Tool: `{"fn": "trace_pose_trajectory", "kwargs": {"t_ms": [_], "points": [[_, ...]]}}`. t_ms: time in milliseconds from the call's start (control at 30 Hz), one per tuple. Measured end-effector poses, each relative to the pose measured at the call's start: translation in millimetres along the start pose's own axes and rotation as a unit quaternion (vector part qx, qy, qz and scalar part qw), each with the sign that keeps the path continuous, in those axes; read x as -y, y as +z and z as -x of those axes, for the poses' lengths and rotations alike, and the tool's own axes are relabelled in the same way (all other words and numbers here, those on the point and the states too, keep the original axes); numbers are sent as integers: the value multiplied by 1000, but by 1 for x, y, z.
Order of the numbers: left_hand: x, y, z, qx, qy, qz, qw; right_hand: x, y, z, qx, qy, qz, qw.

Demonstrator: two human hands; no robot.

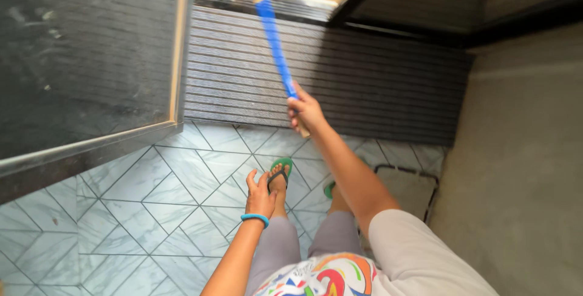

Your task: The person sweeps dirt from a tiled floor toward an open doorway using a hand broom and then cleans a rubber mat and the bottom edge of the door by hand and with the broom.

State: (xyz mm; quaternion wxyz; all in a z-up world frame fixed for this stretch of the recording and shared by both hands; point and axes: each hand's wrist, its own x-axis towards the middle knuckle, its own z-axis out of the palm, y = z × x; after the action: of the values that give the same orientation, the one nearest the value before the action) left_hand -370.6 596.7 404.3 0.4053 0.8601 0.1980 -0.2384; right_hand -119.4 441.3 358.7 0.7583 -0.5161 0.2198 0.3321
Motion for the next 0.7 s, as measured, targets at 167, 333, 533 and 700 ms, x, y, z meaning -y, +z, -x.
{"fn": "trace_pose_trajectory", "kwargs": {"t_ms": [167, 333, 533, 700], "points": [[-11, -11, -2, 23, 54, -37, 998, -57, -62, 34, 131, 145, -265, 944], [-23, -22, 2, 60, 128, -71, 987, -147, -181, 148, -127, 125, -361, 916], [-44, -24, 6, 86, 147, -107, 980, -165, -87, 261, -286, 86, -218, 929], [-62, -11, 6, 46, 179, -123, 975, -100, 37, 310, -96, 144, -388, 905]]}}
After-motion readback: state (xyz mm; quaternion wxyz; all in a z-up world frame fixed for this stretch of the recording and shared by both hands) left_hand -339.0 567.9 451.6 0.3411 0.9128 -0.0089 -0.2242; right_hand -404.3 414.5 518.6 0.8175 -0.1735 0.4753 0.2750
